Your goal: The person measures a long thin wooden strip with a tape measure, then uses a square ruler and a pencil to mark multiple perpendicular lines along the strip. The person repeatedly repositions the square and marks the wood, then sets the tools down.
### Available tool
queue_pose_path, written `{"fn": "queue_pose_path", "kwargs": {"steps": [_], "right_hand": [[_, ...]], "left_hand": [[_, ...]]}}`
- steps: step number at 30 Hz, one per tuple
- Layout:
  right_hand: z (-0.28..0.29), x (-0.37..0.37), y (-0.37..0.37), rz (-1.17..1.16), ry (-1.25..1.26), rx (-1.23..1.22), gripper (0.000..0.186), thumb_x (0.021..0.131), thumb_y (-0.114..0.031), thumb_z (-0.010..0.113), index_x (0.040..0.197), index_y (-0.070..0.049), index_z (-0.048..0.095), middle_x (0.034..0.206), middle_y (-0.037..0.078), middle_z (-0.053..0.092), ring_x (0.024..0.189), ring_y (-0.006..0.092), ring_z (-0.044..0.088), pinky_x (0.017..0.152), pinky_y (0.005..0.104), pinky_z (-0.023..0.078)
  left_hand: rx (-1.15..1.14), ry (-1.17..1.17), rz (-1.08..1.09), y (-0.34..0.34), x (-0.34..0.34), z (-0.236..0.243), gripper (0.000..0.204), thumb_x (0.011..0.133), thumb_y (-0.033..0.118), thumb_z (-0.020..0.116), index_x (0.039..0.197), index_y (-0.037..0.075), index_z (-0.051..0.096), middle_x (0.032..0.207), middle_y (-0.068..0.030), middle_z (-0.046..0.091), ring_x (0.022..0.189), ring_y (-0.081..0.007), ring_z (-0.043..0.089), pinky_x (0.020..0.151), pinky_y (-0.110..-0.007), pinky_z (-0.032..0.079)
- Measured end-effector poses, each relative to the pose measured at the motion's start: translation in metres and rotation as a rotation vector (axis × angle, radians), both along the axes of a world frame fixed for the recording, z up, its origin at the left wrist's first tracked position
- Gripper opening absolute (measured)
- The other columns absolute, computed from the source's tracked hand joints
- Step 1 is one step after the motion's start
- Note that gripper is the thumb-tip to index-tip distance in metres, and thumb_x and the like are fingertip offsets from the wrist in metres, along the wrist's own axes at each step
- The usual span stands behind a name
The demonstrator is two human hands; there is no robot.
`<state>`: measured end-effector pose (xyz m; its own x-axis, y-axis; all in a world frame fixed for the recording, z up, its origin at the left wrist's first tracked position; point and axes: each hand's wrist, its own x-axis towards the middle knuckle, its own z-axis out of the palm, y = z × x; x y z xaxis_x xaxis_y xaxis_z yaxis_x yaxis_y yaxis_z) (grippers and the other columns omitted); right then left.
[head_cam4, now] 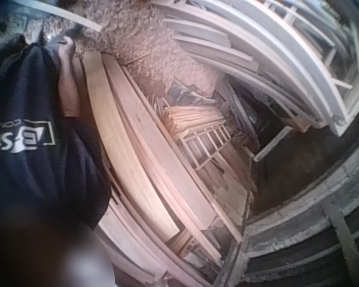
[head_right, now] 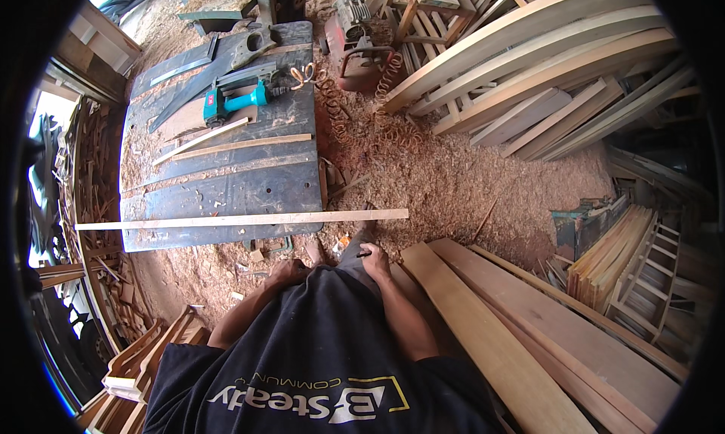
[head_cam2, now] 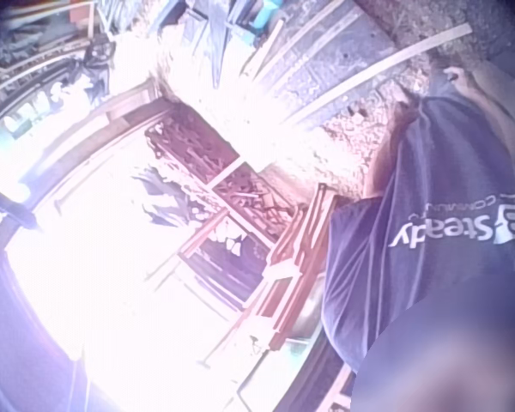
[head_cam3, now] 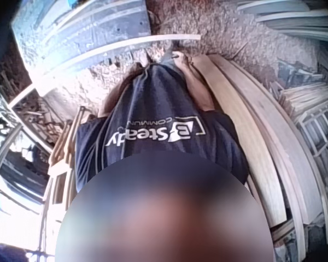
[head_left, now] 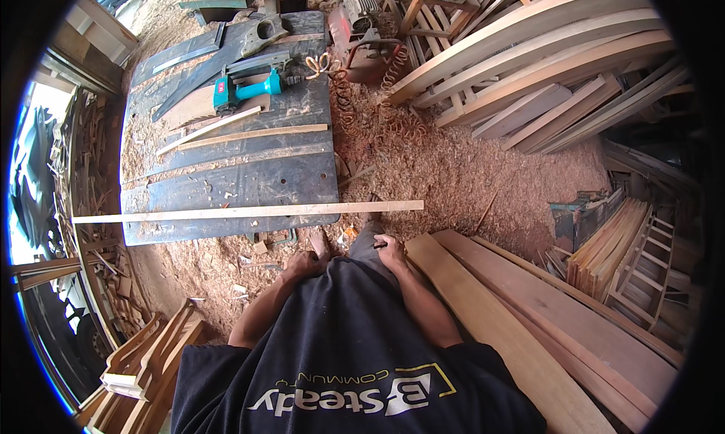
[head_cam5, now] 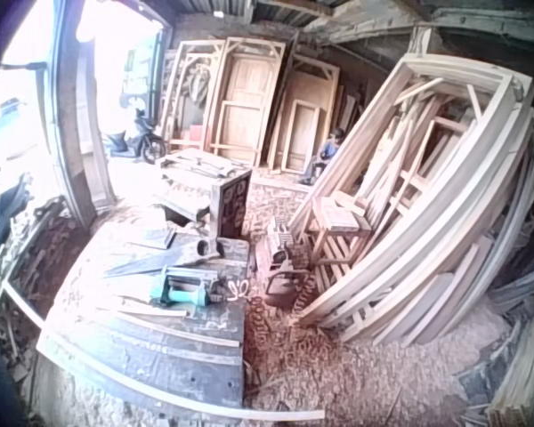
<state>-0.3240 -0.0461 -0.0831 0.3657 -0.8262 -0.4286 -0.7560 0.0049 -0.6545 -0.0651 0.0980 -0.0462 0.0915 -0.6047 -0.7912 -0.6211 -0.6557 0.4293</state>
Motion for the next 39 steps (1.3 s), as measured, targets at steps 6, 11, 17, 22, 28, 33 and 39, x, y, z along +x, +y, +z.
{"fn": "queue_pose_path", "kwargs": {"steps": [6,11,17,22,28,33,39], "right_hand": [[0.007,0.003,0.000,0.006,0.045,-0.048,0.026,0.087,-0.005,0.064,0.110,-0.011,0.076,0.097,0.012,0.076,0.092,0.0254,0.073,0.084,0.0361,0.056],[0.012,0.003,-0.003,-0.024,0.081,0.052,0.026,0.087,-0.007,0.065,0.112,-0.009,0.074,0.101,0.016,0.075,0.095,0.0303,0.072,0.086,0.0388,0.056],[0.014,0.003,-0.003,-0.022,0.108,0.065,0.027,0.088,-0.008,0.065,0.113,-0.010,0.074,0.104,0.015,0.075,0.098,0.0297,0.072,0.087,0.0382,0.056],[0.009,0.002,-0.002,-0.022,0.050,0.004,0.027,0.087,-0.005,0.064,0.111,-0.012,0.076,0.098,0.011,0.076,0.092,0.0242,0.073,0.084,0.0353,0.056],[-0.002,0.000,-0.001,-0.034,0.025,0.011,0.028,0.087,-0.001,0.061,0.110,-0.010,0.076,0.093,0.008,0.077,0.088,0.0198,0.073,0.082,0.0328,0.056],[-0.001,-0.001,-0.001,-0.029,0.019,-0.009,0.029,0.086,-0.001,0.063,0.110,-0.009,0.076,0.093,0.008,0.076,0.087,0.0200,0.072,0.082,0.0327,0.056],[0.000,-0.001,0.000,-0.029,0.015,-0.016,0.028,0.086,-0.001,0.065,0.111,-0.009,0.075,0.092,0.008,0.076,0.086,0.0202,0.072,0.082,0.0329,0.056]], "left_hand": [[-0.017,-0.002,0.014,0.005,0.001,-0.015,0.089,0.088,0.077,0.040,0.106,-0.003,0.074,0.106,-0.0333,0.069,0.107,-0.0441,0.068,0.094,-0.050,0.052],[0.058,-0.059,-0.002,0.005,0.000,-0.023,0.061,0.084,0.063,0.054,0.112,0.015,0.077,0.106,-0.0226,0.074,0.100,-0.0399,0.071,0.088,-0.050,0.054],[0.000,-0.054,-0.004,0.008,-0.001,-0.030,0.062,0.084,0.066,0.055,0.113,0.016,0.077,0.107,-0.0225,0.073,0.101,-0.0399,0.070,0.088,-0.050,0.053],[0.009,-0.051,0.001,0.010,-0.001,-0.034,0.060,0.085,0.064,0.054,0.111,0.015,0.078,0.105,-0.0229,0.074,0.099,-0.0394,0.071,0.086,-0.050,0.054],[-0.010,-0.041,-0.016,0.009,0.001,-0.034,0.059,0.083,0.061,0.057,0.109,0.012,0.078,0.102,-0.0243,0.074,0.096,-0.0391,0.071,0.084,-0.049,0.054],[0.005,0.014,-0.012,0.008,0.003,-0.029,0.080,0.086,0.073,0.050,0.115,0.001,0.070,0.104,-0.0324,0.070,0.099,-0.0447,0.069,0.087,-0.051,0.054],[-0.110,0.005,-0.106,0.014,0.004,-0.027,0.065,0.088,0.074,0.049,0.125,0.024,0.069,0.096,-0.0320,0.069,0.094,-0.0453,0.069,0.083,-0.053,0.054]]}}
